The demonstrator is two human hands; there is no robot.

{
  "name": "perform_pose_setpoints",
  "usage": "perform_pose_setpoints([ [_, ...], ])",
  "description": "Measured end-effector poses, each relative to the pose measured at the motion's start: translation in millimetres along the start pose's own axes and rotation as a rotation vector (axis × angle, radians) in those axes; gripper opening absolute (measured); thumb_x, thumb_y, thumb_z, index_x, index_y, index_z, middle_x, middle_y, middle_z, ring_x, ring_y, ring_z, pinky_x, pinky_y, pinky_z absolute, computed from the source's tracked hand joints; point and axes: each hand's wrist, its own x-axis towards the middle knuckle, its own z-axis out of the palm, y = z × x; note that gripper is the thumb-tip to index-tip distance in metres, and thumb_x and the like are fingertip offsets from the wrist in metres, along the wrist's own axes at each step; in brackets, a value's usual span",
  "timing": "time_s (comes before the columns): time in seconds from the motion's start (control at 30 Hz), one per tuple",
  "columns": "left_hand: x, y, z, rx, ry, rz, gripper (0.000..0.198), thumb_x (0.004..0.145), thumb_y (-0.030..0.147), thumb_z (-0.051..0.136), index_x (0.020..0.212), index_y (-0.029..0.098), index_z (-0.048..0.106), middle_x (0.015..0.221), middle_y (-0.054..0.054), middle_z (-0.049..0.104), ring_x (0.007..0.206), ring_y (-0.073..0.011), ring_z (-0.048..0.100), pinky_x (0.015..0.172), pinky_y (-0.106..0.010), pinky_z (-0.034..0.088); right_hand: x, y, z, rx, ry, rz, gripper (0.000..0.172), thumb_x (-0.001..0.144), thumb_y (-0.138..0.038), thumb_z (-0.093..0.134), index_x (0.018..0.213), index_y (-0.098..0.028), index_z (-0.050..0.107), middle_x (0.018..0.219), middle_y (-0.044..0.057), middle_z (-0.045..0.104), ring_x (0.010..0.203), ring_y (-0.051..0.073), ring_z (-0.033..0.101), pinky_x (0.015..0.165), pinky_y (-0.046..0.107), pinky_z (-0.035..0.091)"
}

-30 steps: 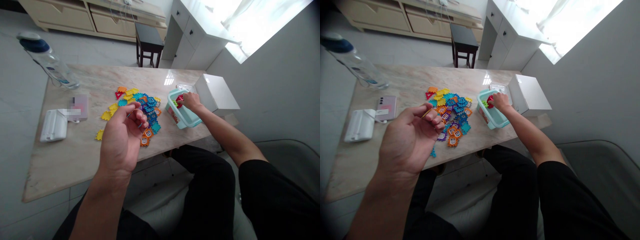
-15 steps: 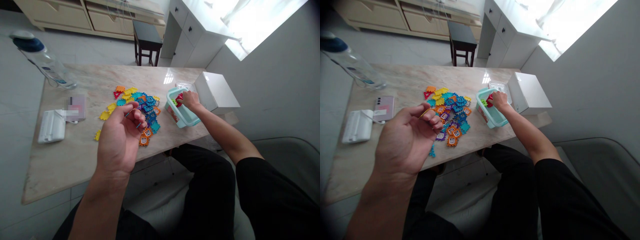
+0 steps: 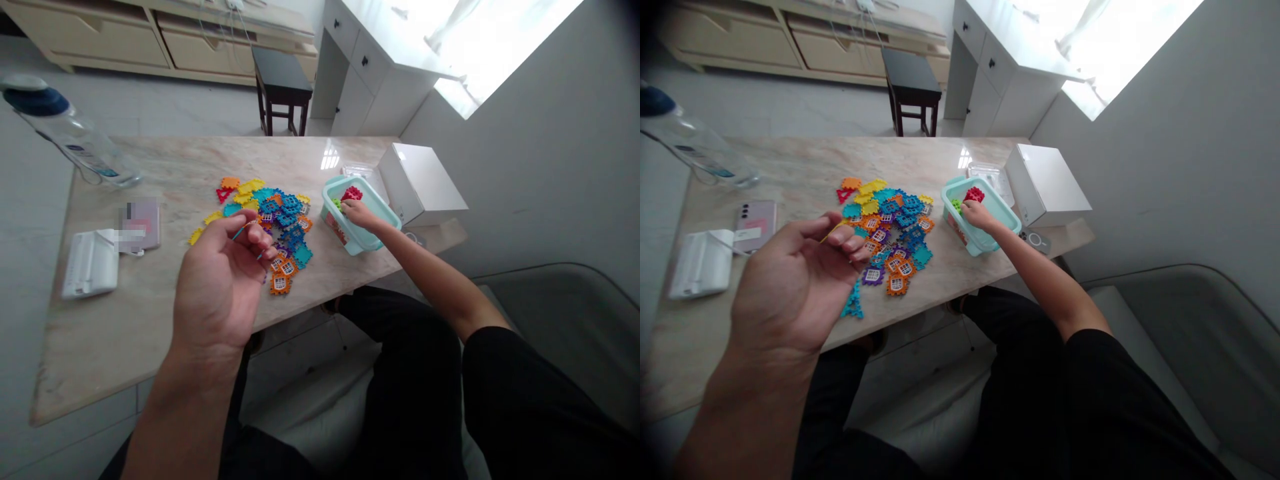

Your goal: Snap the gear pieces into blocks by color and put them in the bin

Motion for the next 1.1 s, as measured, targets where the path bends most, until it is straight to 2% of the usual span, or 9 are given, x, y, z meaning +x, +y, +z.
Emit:
perform_pose_setpoints([
  [0.13,1,1,-1.3,0.007,0.0,0.007,0.02,0.099,0.01,0.056,0.084,0.013,0.068,0.068,0.002,0.052,0.059,-0.0091,0.051,0.054,-0.021,0.042,10,6,10,0.119,-0.021,0.018,0.031,0.11,-0.035,0.046,0.102,-0.018,0.072,0.119,0.013,0.077,0.111,0.027,0.069,0.108,0.04,0.053],
  [0.3,1,0,-0.4,0.003,-0.005,-0.02,0.02,0.098,0.012,0.057,0.082,0.014,0.069,0.066,0.002,0.052,0.059,-0.0103,0.051,0.054,-0.022,0.044,15,13,20,0.233,-0.041,0.031,0.04,0.113,-0.048,0.045,0.094,-0.021,0.067,0.11,0.011,0.077,0.105,0.027,0.069,0.109,0.042,0.055],
  [0.43,4,-3,-3.9,-0.001,-0.032,-0.034,0.011,0.095,0.017,0.07,0.083,0.018,0.069,0.066,0.003,0.055,0.059,-0.0108,0.053,0.056,-0.022,0.045,15,15,22,0.3,-0.03,0.008,0.043,0.112,-0.057,0.046,0.099,-0.022,0.068,0.112,0.011,0.077,0.111,0.029,0.069,0.114,0.044,0.055],
  [0.53,5,-3,-7.0,0.003,-0.055,-0.042,0.011,0.091,0.018,0.077,0.085,0.019,0.068,0.067,0.003,0.057,0.06,-0.0114,0.055,0.057,-0.022,0.047,16,13,20,0.299,-0.03,0.002,0.041,0.113,-0.053,0.046,0.102,-0.021,0.07,0.12,0.011,0.079,0.118,0.029,0.068,0.119,0.043,0.052],
  [0.63,6,-4,-7.0,0.0,-0.048,-0.046,0.01,0.091,0.017,0.076,0.087,0.02,0.068,0.066,0.003,0.058,0.06,-0.0113,0.055,0.056,-0.022,0.046,19,9,18,0.257,-0.035,0.023,0.035,0.112,-0.043,0.047,0.108,-0.021,0.073,0.126,0.012,0.079,0.121,0.028,0.069,0.122,0.044,0.049],
  [0.77,7,-5,-5.8,0.003,-0.03,-0.041,0.01,0.091,0.017,0.076,0.087,0.02,0.067,0.066,0.004,0.058,0.059,-0.0112,0.054,0.056,-0.023,0.045,20,-1,13,0.233,-0.038,0.063,0.034,0.111,-0.039,0.049,0.11,-0.019,0.075,0.126,0.013,0.079,0.118,0.028,0.07,0.119,0.043,0.051],
  [0.9,6,-9,-6.0,0.019,-0.047,-0.036,0.012,0.086,0.019,0.079,0.088,0.02,0.066,0.067,0.005,0.057,0.059,-0.0099,0.052,0.057,-0.022,0.044,3,-16,7,0.241,-0.031,0.073,0.035,0.11,-0.039,0.049,0.104,-0.017,0.075,0.121,0.014,0.081,0.114,0.03,0.071,0.112,0.042,0.055],
  [0.97,5,-12,-6.4,0.017,-0.061,-0.039,0.011,0.085,0.019,0.077,0.087,0.019,0.066,0.067,0.005,0.056,0.06,-0.0091,0.051,0.057,-0.021,0.042,-11,-20,2,0.253,-0.04,0.045,0.03,0.104,-0.034,0.054,0.105,-0.015,0.077,0.12,0.017,0.08,0.111,0.031,0.072,0.11,0.046,0.054],
  [1.1,9,-21,-10.2,0.02,-0.052,-0.019,0.008,0.086,0.023,0.073,0.088,0.018,0.068,0.069,0.003,0.058,0.063,-0.0092,0.053,0.06,-0.023,0.04,-35,-13,-15,0.054,-0.056,-0.013,0.03,0.101,-0.037,0.056,0.102,-0.015,0.077,0.111,0.021,0.079,0.101,0.031,0.073,0.102,0.046,0.056],
])
